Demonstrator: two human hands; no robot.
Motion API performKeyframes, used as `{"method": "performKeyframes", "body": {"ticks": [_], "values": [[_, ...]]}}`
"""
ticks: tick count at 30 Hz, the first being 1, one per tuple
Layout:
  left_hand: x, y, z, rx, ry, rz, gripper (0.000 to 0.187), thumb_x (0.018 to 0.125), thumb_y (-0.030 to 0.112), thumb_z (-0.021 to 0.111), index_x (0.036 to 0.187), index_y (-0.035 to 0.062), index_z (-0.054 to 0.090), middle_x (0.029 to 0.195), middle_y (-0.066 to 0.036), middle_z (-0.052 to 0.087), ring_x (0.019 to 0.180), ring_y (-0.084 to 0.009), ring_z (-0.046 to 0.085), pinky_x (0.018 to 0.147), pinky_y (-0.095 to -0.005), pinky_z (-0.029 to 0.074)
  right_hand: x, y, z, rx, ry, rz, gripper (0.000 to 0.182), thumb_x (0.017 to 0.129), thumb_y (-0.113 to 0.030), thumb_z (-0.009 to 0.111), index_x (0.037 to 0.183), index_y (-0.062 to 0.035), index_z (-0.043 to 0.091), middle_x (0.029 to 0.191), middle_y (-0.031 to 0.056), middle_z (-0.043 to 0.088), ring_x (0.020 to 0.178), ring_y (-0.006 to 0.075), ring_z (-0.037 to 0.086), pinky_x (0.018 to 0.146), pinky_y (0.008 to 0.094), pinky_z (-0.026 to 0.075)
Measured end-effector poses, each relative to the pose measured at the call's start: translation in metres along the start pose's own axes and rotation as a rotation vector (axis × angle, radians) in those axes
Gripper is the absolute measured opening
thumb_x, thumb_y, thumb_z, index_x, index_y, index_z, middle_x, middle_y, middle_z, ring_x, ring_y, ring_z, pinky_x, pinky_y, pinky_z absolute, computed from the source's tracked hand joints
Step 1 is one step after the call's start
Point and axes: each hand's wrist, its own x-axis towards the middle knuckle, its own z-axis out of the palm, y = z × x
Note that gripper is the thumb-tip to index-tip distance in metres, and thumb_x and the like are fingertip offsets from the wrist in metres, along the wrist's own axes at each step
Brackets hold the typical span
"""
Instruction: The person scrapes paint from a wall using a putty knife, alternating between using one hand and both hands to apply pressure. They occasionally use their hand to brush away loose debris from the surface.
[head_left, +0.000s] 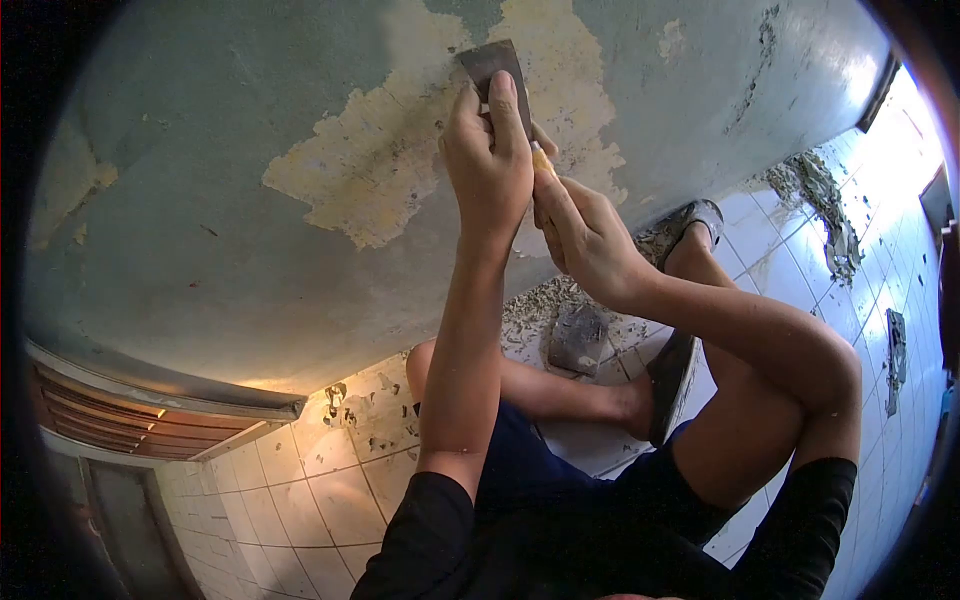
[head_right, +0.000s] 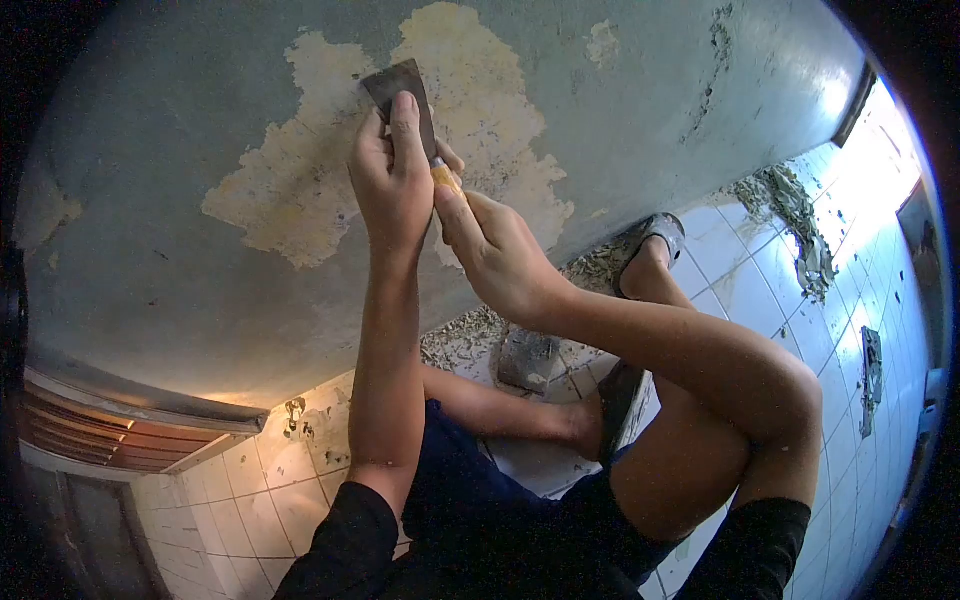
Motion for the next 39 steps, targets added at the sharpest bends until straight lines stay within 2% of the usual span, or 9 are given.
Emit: {"method": "performKeyframes", "body": {"ticks": [1, 3, 6, 10, 12, 15, 16, 23, 39], "values": [[0.004, 0.003, 0.0, -0.029, -0.004, -0.001, 0.032, 0.109, 0.026, 0.05, 0.088, 0.0024, 0.056, 0.06, -0.006, 0.062, 0.049, -0.0156, 0.066, 0.042, -0.0274, 0.05, 0.003, -0.003, 0.0, -0.001, 0.001, 0.0, 0.048, 0.113, -0.045, 0.035, 0.09, -0.006, 0.051, 0.067, -0.0051, 0.041, 0.051, 0.0047, 0.034, 0.046, 0.0236, 0.032], [0.014, 0.011, 0.002, -0.059, -0.011, -0.002, 0.034, 0.109, 0.029, 0.05, 0.089, 0.0031, 0.058, 0.062, -0.006, 0.062, 0.05, -0.0148, 0.064, 0.045, -0.0272, 0.05, 0.009, -0.014, -0.004, -0.08, 0.026, -0.035, 0.058, 0.112, -0.05, 0.035, 0.085, -0.0016, 0.054, 0.069, -0.0001, 0.046, 0.065, 0.0105, 0.044, 0.06, 0.0314, 0.041], [0.035, 0.029, 0.01, -0.094, 0.009, 0.1, 0.034, 0.108, 0.027, 0.052, 0.086, 0.0022, 0.058, 0.062, -0.008, 0.062, 0.05, -0.0153, 0.063, 0.045, -0.0273, 0.048, 0.017, -0.036, -0.01, -0.041, 0.068, -0.063, 0.059, 0.112, -0.049, 0.036, 0.084, -0.0006, 0.055, 0.067, -0.0007, 0.046, 0.061, 0.0108, 0.044, 0.057, 0.0312, 0.041], [0.044, 0.043, 0.021, -0.129, 0.022, 0.088, 0.034, 0.108, 0.027, 0.052, 0.085, 0.0023, 0.058, 0.063, -0.008, 0.063, 0.051, -0.0144, 0.064, 0.046, -0.0271, 0.048, 0.015, -0.052, -0.015, 0.056, 0.1, -0.094, 0.06, 0.112, -0.049, 0.037, 0.084, 0.0008, 0.057, 0.066, -0.0011, 0.047, 0.058, 0.0102, 0.043, 0.055, 0.0308, 0.041], [0.034, 0.033, 0.027, -0.136, 0.054, 0.075, 0.036, 0.109, 0.021, 0.049, 0.079, 0.0026, 0.052, 0.055, -0.006, 0.059, 0.045, -0.016, 0.064, 0.039, -0.0277, 0.047, 0.008, -0.039, -0.02, -0.055, 0.115, -0.081, 0.06, 0.112, -0.048, 0.038, 0.083, 0.0014, 0.057, 0.069, 0.0014, 0.05, 0.064, 0.0105, 0.045, 0.059, 0.0307, 0.043], [0.012, 0.015, 0.029, -0.038, 0.078, 0.052, 0.037, 0.109, 0.022, 0.049, 0.077, 0.0029, 0.053, 0.055, -0.005, 0.057, 0.044, -0.015, 0.063, 0.038, -0.0276, 0.047, -0.003, -0.016, -0.019, -0.118, 0.178, -0.089, 0.06, 0.112, -0.047, 0.038, 0.082, 0.0021, 0.056, 0.072, 0.0035, 0.051, 0.07, 0.0114, 0.047, 0.064, 0.0314, 0.043], [0.01, 0.009, 0.031, -0.002, 0.084, 0.021, 0.039, 0.109, 0.023, 0.049, 0.076, 0.0029, 0.054, 0.055, -0.004, 0.057, 0.043, -0.0141, 0.062, 0.038, -0.0277, 0.045, -0.005, -0.008, -0.016, -0.016, 0.162, -0.082, 0.045, 0.113, -0.042, 0.038, 0.087, -0.0065, 0.05, 0.066, -0.007, 0.04, 0.052, 0.003, 0.034, 0.046, 0.0224, 0.031], [0.009, 0.004, 0.037, -0.033, 0.038, -0.022, 0.038, 0.109, 0.023, 0.048, 0.08, 0.0003, 0.058, 0.058, -0.006, 0.06, 0.045, -0.0131, 0.062, 0.039, -0.0279, 0.045, -0.006, -0.002, -0.016, 0.028, 0.183, -0.095, 0.046, 0.114, -0.041, 0.036, 0.088, -0.0053, 0.051, 0.066, -0.0069, 0.04, 0.051, 0.0037, 0.034, 0.046, 0.0229, 0.031], [0.025, 0.012, 0.035, -0.038, -0.016, 0.012, 0.039, 0.109, 0.022, 0.047, 0.078, 0.0003, 0.055, 0.053, -0.006, 0.057, 0.041, -0.015, 0.061, 0.037, -0.0283, 0.044, 0.008, -0.008, -0.01, 0.081, 0.211, -0.141, 0.047, 0.113, -0.041, 0.037, 0.085, -0.006, 0.05, 0.063, -0.0062, 0.039, 0.049, 0.0044, 0.035, 0.045, 0.0231, 0.032]]}}
